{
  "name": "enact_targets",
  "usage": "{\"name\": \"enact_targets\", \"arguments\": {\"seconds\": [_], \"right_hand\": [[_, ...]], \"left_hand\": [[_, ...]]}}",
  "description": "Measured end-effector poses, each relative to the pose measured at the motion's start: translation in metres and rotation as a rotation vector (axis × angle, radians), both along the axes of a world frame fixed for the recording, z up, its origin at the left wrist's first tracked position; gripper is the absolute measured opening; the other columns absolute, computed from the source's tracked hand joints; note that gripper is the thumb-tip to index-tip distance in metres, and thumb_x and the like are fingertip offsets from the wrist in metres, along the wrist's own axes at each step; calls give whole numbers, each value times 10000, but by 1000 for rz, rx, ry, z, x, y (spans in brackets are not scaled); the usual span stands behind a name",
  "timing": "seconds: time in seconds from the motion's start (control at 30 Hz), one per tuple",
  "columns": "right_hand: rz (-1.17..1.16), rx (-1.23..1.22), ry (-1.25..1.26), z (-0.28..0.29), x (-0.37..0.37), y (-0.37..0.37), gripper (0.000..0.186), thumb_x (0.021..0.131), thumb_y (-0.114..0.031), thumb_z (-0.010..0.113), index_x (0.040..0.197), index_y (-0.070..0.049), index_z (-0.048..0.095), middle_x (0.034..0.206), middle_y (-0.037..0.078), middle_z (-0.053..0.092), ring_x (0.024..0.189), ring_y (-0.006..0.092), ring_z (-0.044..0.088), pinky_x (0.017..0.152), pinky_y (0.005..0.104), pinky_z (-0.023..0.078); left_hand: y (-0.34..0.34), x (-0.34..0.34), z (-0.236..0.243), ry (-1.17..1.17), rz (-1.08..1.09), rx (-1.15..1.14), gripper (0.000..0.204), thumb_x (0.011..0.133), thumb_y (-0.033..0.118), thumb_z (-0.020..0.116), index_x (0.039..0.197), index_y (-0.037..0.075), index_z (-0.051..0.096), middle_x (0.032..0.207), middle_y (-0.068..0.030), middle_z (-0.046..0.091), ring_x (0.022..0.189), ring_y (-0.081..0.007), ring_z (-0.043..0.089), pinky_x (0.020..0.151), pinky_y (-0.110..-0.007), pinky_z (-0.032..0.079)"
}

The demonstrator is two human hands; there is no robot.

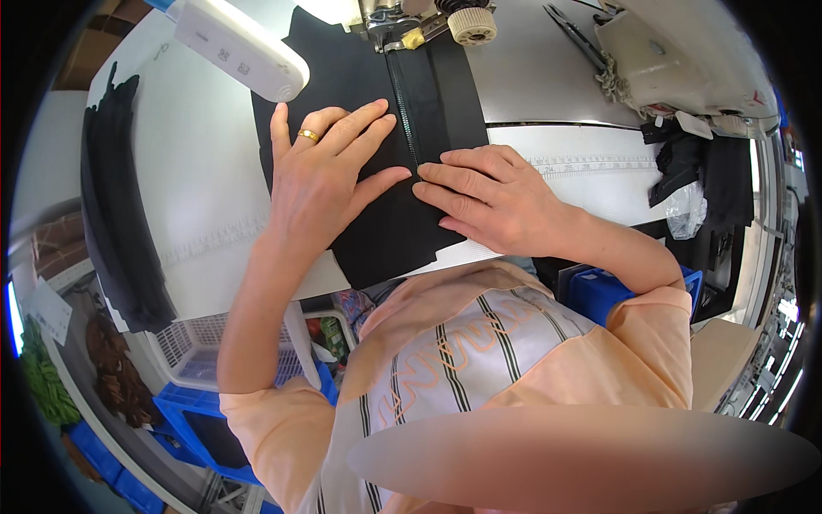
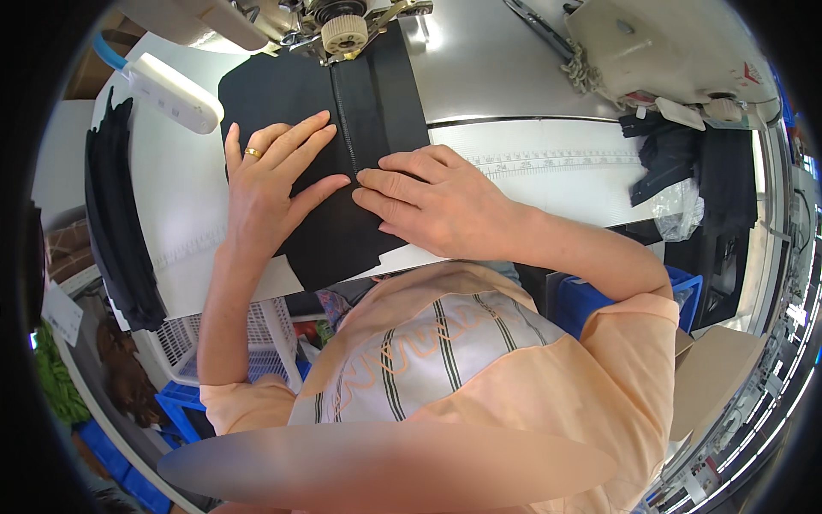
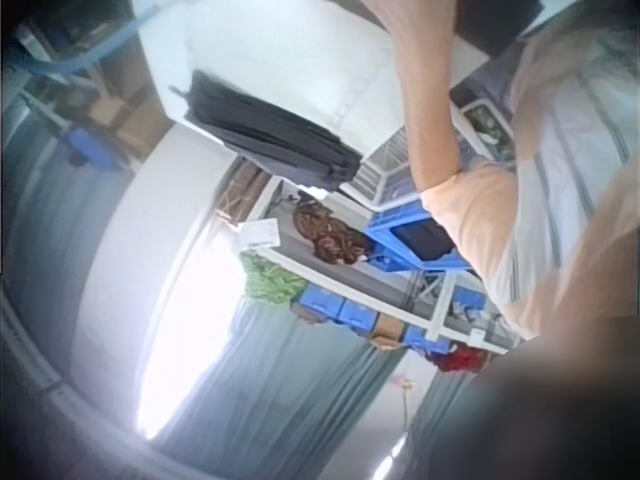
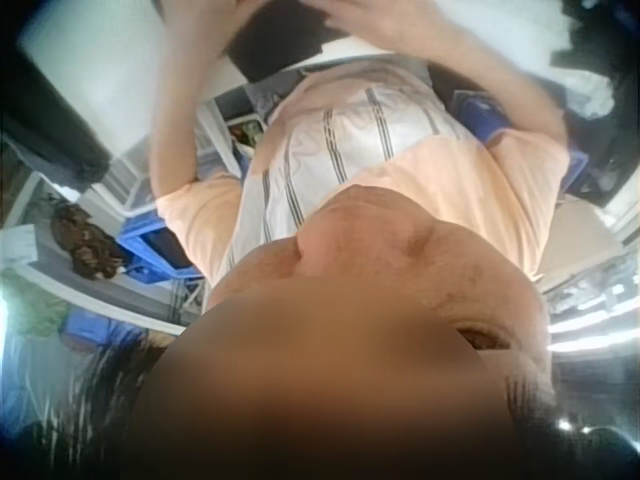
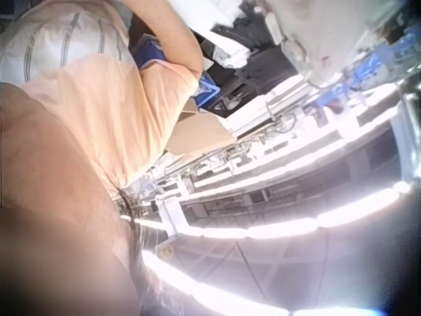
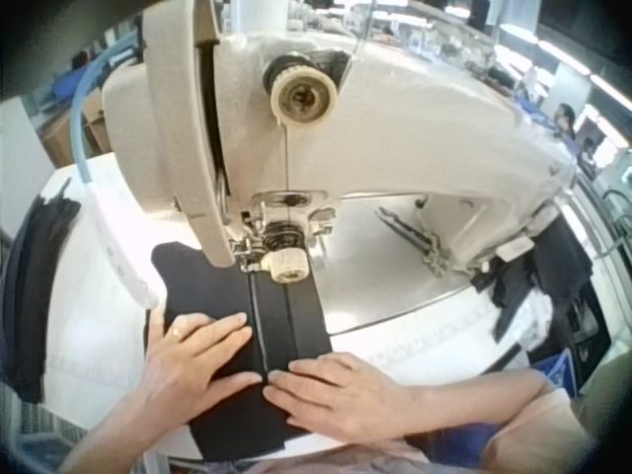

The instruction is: Sewing a zipper onto a piece of black material using an industrial sewing machine.

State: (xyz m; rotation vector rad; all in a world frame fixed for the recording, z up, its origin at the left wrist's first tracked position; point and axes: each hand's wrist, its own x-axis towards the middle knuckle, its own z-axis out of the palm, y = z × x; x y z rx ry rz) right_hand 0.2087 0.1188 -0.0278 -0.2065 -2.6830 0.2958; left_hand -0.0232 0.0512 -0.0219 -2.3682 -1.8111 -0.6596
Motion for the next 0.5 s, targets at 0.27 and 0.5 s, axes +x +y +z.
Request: {"name": "enact_targets", "arguments": {"seconds": [0.27, 0.5], "right_hand": [[10, -15, -23, 2, -2, 7, 455, 734, -219, 765, 1153, -99, 638, 1220, 47, 599, 1107, 216, 554, 869, 353, 459], [16, 25, -18, 5, -11, 22, 450, 746, -225, 763, 1155, -99, 626, 1213, 37, 595, 1109, 217, 545, 846, 354, 471]], "left_hand": [[6, -4, -1, 7, -11, 9, 437, 757, 361, 762, 1098, 97, 691, 1224, 44, 646, 1016, -205, 576, 984, -478, 320], [22, -13, -3, 15, -40, 62, 440, 729, 331, 786, 1079, 82, 692, 1201, 26, 663, 970, -186, 603, 846, -405, 389]]}}
